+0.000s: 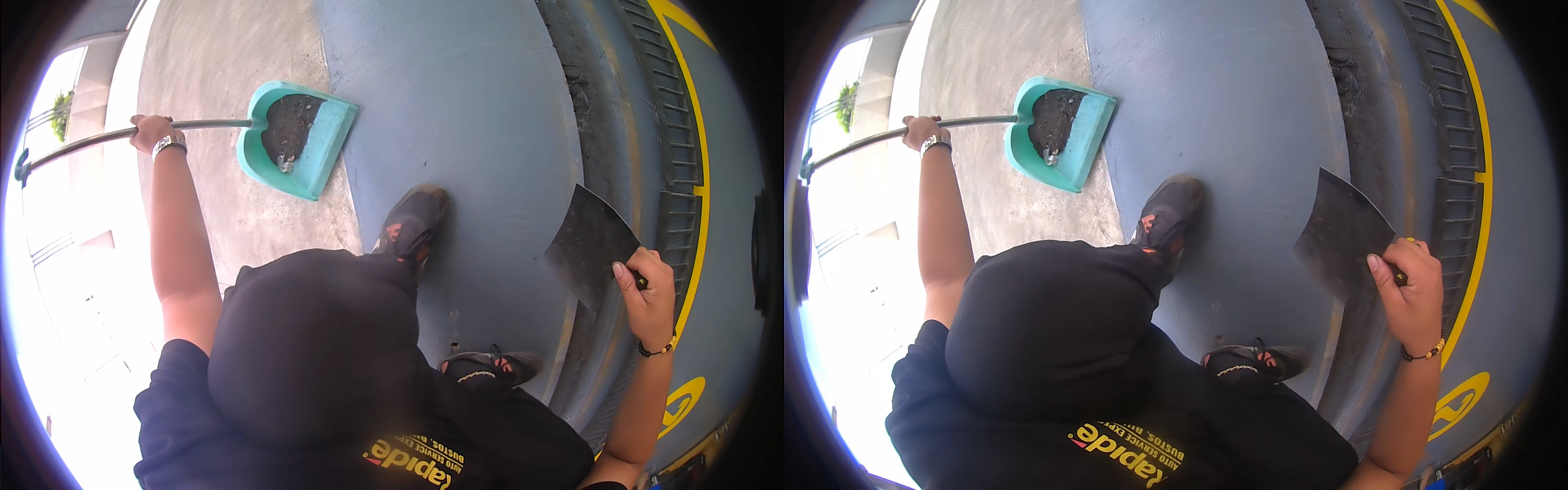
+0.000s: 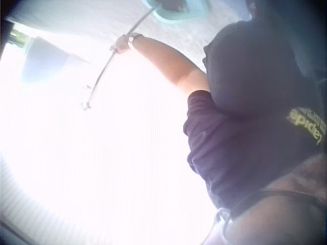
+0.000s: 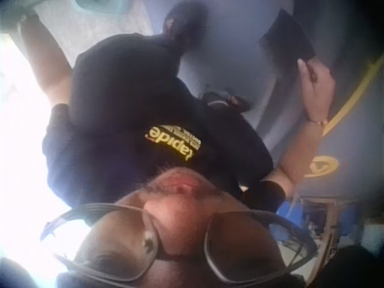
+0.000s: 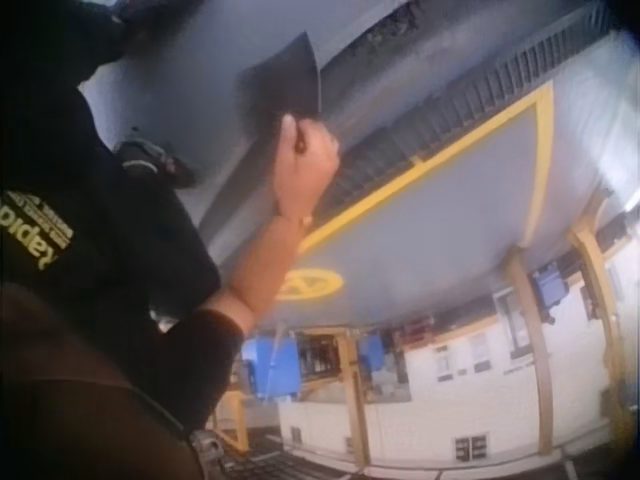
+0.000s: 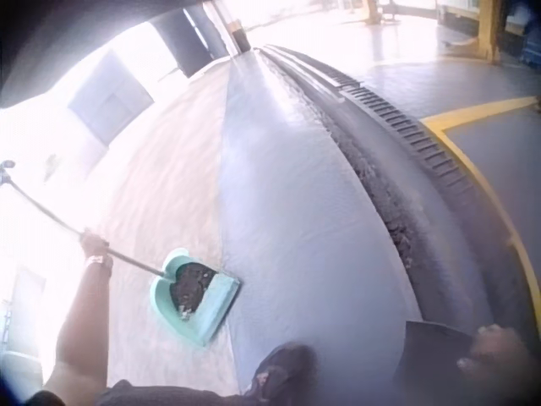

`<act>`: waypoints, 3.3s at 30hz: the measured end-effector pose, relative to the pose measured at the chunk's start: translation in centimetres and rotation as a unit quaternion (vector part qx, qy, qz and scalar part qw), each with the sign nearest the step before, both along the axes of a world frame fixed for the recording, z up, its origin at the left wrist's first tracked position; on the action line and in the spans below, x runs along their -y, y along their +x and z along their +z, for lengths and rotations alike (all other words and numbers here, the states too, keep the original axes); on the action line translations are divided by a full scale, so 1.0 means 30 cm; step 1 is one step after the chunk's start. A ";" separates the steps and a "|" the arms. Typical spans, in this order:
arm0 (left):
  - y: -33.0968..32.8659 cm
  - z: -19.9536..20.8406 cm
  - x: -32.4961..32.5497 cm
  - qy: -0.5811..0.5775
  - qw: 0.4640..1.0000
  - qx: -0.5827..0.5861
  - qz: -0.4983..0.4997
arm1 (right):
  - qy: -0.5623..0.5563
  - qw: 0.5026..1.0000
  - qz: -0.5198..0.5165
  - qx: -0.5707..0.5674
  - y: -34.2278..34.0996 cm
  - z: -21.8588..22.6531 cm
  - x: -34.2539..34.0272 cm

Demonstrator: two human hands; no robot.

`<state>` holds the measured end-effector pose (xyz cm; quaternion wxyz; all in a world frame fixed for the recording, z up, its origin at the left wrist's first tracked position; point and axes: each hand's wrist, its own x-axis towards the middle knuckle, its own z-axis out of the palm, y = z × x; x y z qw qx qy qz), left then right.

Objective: The person scrapes debris from a floor drain using a scraper and brush, then sweeps the debris into a dustpan. They later reposition a long rubber drain cover along the floor.

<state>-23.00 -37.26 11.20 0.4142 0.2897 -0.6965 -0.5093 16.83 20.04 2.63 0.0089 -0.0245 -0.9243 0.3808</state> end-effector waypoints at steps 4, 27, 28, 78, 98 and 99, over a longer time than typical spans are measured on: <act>0.055 0.110 -0.061 0.064 0.997 -0.041 0.010 | -0.023 0.997 0.044 -0.060 -0.042 0.005 0.044; 0.749 -0.218 -0.838 -0.018 0.488 0.320 -0.812 | -0.079 0.979 0.103 -0.160 -0.099 0.010 0.167; 0.737 -0.262 -0.817 0.020 0.474 0.337 -0.813 | -0.085 0.978 0.099 -0.162 -0.104 0.015 0.189; 0.720 -0.656 -0.729 0.038 0.477 0.390 -0.787 | 0.084 0.981 -0.074 -0.158 -1.238 -0.118 0.500; 0.720 -0.682 -0.723 0.018 0.493 0.384 -0.780 | 0.007 0.991 -0.024 -0.129 -0.617 0.099 0.197; 0.721 -0.686 -0.723 0.023 0.492 0.384 -0.781 | -0.008 0.992 -0.045 -0.120 -0.621 0.114 0.147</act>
